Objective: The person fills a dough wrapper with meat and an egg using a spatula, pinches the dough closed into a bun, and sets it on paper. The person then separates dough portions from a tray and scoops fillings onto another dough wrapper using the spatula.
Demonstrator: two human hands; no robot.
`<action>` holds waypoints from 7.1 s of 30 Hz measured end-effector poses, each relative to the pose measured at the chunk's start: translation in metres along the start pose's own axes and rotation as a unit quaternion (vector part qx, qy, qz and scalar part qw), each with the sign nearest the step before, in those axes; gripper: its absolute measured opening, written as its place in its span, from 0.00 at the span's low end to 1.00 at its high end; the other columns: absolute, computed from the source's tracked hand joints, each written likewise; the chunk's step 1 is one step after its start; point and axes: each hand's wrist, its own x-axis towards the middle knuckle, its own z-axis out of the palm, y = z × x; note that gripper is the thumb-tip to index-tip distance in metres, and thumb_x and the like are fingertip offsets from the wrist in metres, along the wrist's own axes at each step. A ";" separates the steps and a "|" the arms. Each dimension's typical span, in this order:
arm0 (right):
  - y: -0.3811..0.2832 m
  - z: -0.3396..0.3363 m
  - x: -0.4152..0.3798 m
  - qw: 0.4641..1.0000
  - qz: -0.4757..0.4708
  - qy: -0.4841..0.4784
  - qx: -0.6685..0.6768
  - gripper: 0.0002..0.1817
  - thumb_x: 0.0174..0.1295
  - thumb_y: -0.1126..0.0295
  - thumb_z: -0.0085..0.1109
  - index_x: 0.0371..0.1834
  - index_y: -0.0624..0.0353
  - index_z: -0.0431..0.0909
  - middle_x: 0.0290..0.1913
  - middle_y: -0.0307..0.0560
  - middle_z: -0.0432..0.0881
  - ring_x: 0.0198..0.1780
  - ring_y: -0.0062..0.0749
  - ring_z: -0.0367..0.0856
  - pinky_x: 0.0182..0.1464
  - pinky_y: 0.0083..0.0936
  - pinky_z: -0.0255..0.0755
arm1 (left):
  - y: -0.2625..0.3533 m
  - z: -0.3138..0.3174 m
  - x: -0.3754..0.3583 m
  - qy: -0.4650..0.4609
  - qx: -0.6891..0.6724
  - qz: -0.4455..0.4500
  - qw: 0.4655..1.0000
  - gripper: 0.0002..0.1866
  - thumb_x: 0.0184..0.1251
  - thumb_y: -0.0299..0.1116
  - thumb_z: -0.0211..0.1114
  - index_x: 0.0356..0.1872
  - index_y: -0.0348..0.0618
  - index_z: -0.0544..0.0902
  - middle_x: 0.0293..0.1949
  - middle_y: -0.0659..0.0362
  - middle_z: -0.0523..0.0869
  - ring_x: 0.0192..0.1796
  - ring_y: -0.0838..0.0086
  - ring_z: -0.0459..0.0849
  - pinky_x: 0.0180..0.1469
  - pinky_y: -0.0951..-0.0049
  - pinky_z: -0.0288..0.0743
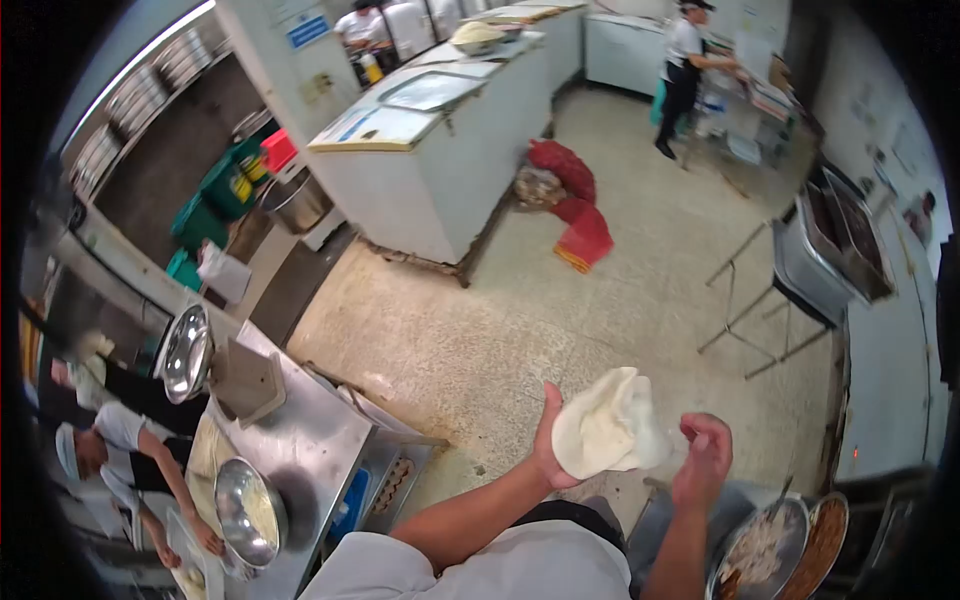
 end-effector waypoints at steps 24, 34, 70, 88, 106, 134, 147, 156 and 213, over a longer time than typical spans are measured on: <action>0.102 0.347 0.294 0.627 0.463 -0.488 0.393 0.43 0.70 0.39 0.46 0.76 0.60 0.54 0.75 0.55 0.61 0.74 0.49 0.62 0.74 0.48 0.57 | 0.298 0.005 0.044 0.045 0.074 0.421 0.903 0.56 0.59 0.81 0.44 0.75 0.41 0.59 0.75 0.47 0.62 0.76 0.51 0.62 0.76 0.46 0.53; 0.215 0.553 0.264 0.569 0.596 -0.482 0.297 0.47 0.65 0.33 0.48 0.77 0.57 0.55 0.76 0.52 0.62 0.75 0.50 0.60 0.76 0.52 0.52 | 0.477 -0.094 -0.023 0.147 0.026 0.449 0.881 0.50 0.65 0.75 0.46 0.73 0.38 0.63 0.72 0.45 0.67 0.74 0.51 0.66 0.75 0.48 0.57; 0.228 1.454 0.128 0.555 -0.226 -0.796 0.086 0.03 0.56 0.75 0.64 0.30 0.60 0.79 0.28 0.45 0.72 0.34 0.38 0.75 0.39 0.33 0.74 | 1.157 -0.026 -0.412 0.076 -0.006 0.742 0.666 0.60 0.52 0.83 0.50 0.75 0.42 0.60 0.72 0.48 0.67 0.71 0.52 0.69 0.72 0.49 0.63; 0.535 1.427 0.185 0.444 0.008 -0.622 -0.645 0.17 0.62 0.61 0.52 0.41 0.63 0.84 0.44 0.62 0.85 0.47 0.58 0.83 0.54 0.49 0.76 | 1.444 -0.023 -0.590 -0.008 0.086 0.634 0.768 0.43 0.66 0.71 0.51 0.73 0.50 0.67 0.71 0.57 0.70 0.72 0.56 0.68 0.70 0.46 0.64; 0.374 2.011 0.087 0.563 0.577 -0.588 0.067 0.27 0.73 0.45 0.48 0.58 0.55 0.77 0.59 0.47 0.82 0.60 0.36 0.80 0.61 0.38 0.74 | 1.749 0.015 -0.647 -0.097 0.043 0.507 0.856 0.53 0.61 0.78 0.46 0.71 0.38 0.66 0.70 0.50 0.71 0.70 0.50 0.71 0.70 0.45 0.65; 0.498 2.255 0.164 0.763 0.579 -0.161 0.237 0.25 0.66 0.71 0.60 0.65 0.59 0.64 0.52 0.57 0.77 0.48 0.57 0.83 0.50 0.60 0.79 | 2.155 -0.083 -0.625 0.363 0.358 0.123 0.851 0.37 0.76 0.61 0.48 0.76 0.49 0.59 0.76 0.54 0.59 0.77 0.62 0.56 0.73 0.53 0.54; 0.624 2.380 0.341 0.820 0.531 -0.067 0.202 0.25 0.57 0.80 0.58 0.60 0.65 0.69 0.49 0.55 0.80 0.49 0.53 0.83 0.53 0.54 0.79 | 2.359 -0.056 -0.524 0.345 0.379 0.061 0.857 0.32 0.77 0.51 0.54 0.75 0.46 0.62 0.73 0.55 0.65 0.72 0.62 0.65 0.69 0.53 0.64; 0.686 2.426 0.394 0.811 0.547 0.069 0.194 0.20 0.60 0.76 0.59 0.57 0.64 0.71 0.50 0.53 0.80 0.48 0.51 0.83 0.54 0.51 0.78 | 2.486 -0.070 -0.495 0.265 0.330 0.052 0.904 0.32 0.76 0.48 0.55 0.73 0.40 0.64 0.70 0.53 0.70 0.70 0.62 0.69 0.67 0.51 0.67; 0.655 2.417 0.402 0.907 0.399 0.056 0.124 0.05 0.70 0.71 0.42 0.38 0.51 0.70 0.20 0.35 0.65 0.18 0.24 0.63 0.28 0.33 0.73 | 2.548 -0.124 -0.385 0.229 0.376 -0.109 0.891 0.33 0.76 0.53 0.54 0.72 0.43 0.65 0.67 0.55 0.73 0.66 0.65 0.73 0.66 0.61 0.68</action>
